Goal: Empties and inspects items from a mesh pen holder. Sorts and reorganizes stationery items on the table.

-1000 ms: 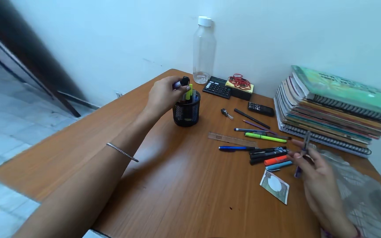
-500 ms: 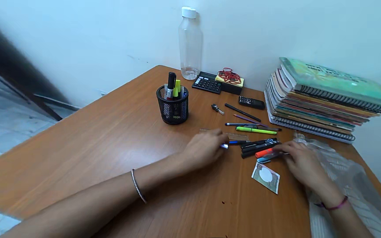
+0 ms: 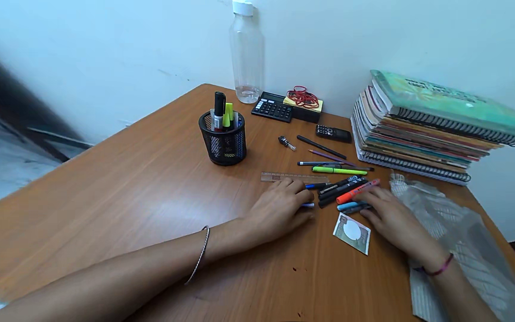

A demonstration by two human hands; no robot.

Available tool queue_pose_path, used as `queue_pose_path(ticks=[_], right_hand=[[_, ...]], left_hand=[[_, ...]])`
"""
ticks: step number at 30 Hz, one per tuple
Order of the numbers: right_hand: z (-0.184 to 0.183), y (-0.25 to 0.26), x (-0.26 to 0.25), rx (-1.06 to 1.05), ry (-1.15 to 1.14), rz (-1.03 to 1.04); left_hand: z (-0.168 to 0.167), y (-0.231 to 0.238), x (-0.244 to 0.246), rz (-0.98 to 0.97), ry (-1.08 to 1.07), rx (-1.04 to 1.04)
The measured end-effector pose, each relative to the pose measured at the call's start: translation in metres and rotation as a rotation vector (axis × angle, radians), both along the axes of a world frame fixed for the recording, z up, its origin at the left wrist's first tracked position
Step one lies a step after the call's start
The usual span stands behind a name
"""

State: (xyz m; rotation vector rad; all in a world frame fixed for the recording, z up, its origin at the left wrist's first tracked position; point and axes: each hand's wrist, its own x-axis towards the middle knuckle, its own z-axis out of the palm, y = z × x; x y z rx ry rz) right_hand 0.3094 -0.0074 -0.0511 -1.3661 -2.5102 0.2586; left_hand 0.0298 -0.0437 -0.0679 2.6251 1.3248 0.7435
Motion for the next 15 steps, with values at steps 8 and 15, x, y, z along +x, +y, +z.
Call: queue_pose_path(ticks=[8, 15], right_hand=[[-0.009, 0.002, -0.008, 0.087, 0.08, 0.008], [-0.005, -0.014, -0.023, 0.438, 0.158, 0.17]], left_hand=[[-0.002, 0.0, -0.001, -0.015, -0.066, 0.062], [0.008, -0.003, 0.002, -0.044, -0.157, 0.175]])
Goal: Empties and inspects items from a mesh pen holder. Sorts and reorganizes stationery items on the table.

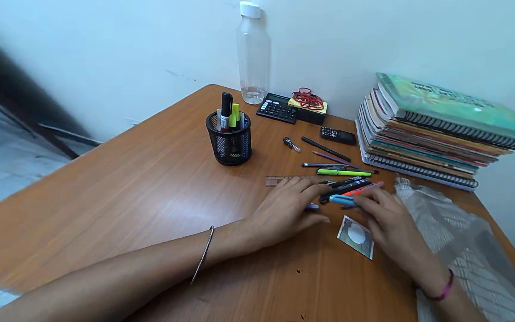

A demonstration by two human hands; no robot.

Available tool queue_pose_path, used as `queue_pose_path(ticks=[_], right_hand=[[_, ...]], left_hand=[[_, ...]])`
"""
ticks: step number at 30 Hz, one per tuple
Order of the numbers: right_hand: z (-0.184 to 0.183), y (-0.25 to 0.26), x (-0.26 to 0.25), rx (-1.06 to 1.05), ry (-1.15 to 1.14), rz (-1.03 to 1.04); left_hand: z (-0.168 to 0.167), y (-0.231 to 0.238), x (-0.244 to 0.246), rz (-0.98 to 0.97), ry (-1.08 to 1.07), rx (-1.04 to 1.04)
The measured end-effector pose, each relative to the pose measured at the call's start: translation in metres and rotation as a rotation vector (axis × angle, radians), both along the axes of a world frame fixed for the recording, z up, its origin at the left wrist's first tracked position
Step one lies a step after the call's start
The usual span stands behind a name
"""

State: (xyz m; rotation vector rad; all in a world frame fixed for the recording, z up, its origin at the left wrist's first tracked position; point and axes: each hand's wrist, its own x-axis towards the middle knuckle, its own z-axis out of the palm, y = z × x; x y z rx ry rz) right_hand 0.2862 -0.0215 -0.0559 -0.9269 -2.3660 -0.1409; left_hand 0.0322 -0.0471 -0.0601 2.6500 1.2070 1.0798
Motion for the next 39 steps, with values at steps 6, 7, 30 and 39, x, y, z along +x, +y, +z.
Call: queue_pose_path(ticks=[6, 7, 30, 39], right_hand=[[-0.005, -0.025, -0.026, -0.01, -0.031, 0.075], [-0.006, -0.025, -0.027, -0.03, -0.039, 0.069], [0.053, -0.006, 0.03, -1.627, 0.465, 0.296], [0.005, -0.004, -0.002, -0.535, -0.073, -0.128]], left_hand=[[-0.003, -0.002, 0.0, -0.107, 0.066, 0.03], [-0.003, -0.001, 0.0, -0.114, 0.089, 0.024], [0.018, 0.025, -0.05, 0.141, 0.099, 0.481], [-0.005, 0.017, -0.019, -0.045, 0.226, 0.102]])
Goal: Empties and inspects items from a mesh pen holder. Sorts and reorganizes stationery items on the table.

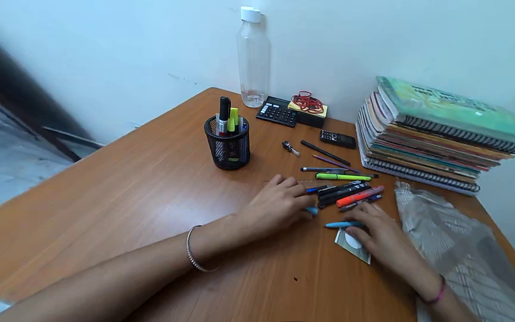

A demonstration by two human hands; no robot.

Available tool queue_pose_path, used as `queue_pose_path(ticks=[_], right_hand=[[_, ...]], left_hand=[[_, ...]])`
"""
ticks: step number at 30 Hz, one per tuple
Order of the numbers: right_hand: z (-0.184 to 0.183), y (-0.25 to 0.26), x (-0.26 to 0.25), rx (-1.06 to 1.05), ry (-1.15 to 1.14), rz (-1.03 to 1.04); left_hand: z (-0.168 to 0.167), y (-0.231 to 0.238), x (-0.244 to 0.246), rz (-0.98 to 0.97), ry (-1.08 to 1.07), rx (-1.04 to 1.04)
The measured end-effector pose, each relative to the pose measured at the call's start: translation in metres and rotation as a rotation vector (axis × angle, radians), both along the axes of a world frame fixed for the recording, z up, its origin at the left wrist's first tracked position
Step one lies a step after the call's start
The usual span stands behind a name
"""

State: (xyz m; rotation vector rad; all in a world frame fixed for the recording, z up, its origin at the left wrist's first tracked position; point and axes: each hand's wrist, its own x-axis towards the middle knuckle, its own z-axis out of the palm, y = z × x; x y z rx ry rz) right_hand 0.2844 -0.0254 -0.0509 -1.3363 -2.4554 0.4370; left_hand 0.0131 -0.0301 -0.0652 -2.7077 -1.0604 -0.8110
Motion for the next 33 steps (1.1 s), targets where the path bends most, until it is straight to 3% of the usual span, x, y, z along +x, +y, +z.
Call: queue_pose_path(ticks=[7, 13, 21, 27, 33], right_hand=[[-0.012, 0.009, 0.007, 0.165, 0.06, 0.025], [0.0, 0.033, 0.01, 0.279, 0.144, -0.067], [-0.002, 0.067, -0.007, 0.146, 0.008, 0.019], [-0.001, 0.067, -0.011, 0.076, 0.006, -0.018], [0.008, 0.064, -0.017, -0.034, -0.055, -0.028]], left_hand=[[-0.008, -0.002, 0.003, 0.002, -0.02, -0.07], [0.008, 0.004, 0.009, 0.06, -0.165, -0.247], [0.037, 0.04, 0.055, 0.242, -0.042, -0.705], [0.058, 0.038, 0.08, 0.4, 0.059, -0.82], [0.056, 0.037, 0.083, 0.424, 0.084, -0.88]])
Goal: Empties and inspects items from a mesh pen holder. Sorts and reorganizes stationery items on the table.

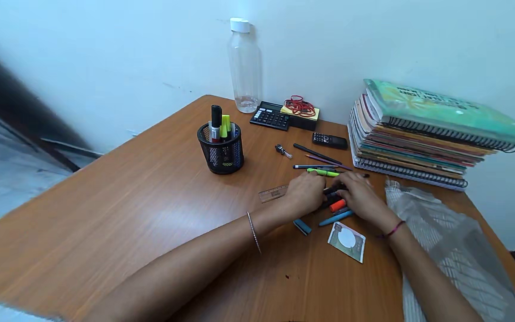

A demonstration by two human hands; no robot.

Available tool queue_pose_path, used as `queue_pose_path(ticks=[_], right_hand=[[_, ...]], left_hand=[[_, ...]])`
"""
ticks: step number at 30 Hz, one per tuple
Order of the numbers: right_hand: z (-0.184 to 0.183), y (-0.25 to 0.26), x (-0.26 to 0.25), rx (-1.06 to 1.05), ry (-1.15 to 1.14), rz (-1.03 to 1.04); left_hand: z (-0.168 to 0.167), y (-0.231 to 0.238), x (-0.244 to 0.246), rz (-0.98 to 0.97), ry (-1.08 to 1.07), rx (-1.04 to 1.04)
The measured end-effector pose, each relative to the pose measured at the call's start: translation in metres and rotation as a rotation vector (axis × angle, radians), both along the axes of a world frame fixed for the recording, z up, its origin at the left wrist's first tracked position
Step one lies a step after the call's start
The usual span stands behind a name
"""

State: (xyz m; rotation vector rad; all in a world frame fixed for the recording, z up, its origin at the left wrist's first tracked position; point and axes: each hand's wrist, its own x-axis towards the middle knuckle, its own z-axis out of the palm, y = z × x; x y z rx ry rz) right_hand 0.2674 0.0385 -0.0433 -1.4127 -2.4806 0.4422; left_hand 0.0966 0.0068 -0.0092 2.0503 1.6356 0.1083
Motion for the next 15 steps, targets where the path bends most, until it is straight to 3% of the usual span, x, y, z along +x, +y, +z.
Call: queue_pose_path(ticks=[7, 11, 13, 15], right_hand=[[-0.019, 0.001, 0.008, 0.374, 0.109, 0.129], [0.004, -0.006, 0.008, 0.521, 0.103, 0.114], [0.027, -0.018, 0.006, 0.472, 0.082, 0.06], [0.053, -0.03, 0.006, 0.254, 0.086, -0.001]], left_hand=[[-0.009, 0.005, -0.01, -0.08, -0.027, 0.155], [-0.004, 0.01, -0.026, -0.258, -0.09, 0.568], [0.003, 0.014, -0.033, -0.347, -0.106, 0.789], [0.011, 0.016, -0.038, -0.431, -0.093, 0.965]])
